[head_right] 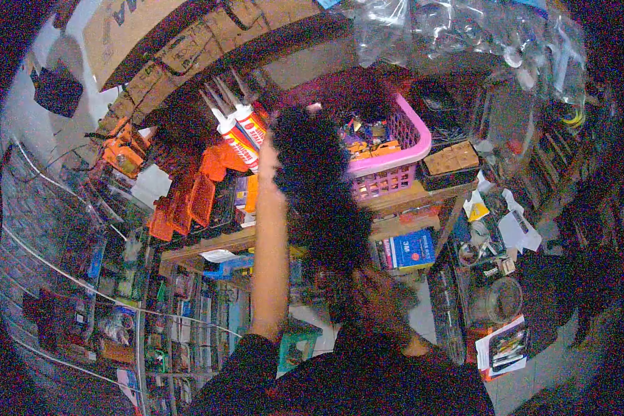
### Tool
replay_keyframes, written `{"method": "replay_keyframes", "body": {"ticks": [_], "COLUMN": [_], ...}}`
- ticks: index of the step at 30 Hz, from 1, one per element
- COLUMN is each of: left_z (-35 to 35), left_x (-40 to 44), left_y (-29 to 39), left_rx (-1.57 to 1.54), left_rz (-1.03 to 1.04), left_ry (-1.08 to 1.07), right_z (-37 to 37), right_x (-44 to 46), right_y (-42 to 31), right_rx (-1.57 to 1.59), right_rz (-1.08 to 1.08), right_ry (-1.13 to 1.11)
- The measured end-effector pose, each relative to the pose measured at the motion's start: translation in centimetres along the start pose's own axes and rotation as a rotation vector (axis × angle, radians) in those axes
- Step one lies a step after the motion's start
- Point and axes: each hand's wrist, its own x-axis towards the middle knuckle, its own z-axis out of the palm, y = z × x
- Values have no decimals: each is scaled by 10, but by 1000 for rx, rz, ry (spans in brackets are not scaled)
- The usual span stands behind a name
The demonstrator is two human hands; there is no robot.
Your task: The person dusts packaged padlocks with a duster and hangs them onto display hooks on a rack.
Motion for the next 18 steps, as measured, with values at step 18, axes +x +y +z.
{"method": "replay_keyframes", "body": {"ticks": [18], "left_z": [15], "left_x": [-2], "left_y": [-1], "left_rx": [-90], "left_rz": [170], "left_ry": [76], "right_z": [-2], "right_x": [-6], "right_y": [-20], "right_rx": [151], "right_rz": [63], "right_ry": [7]}}
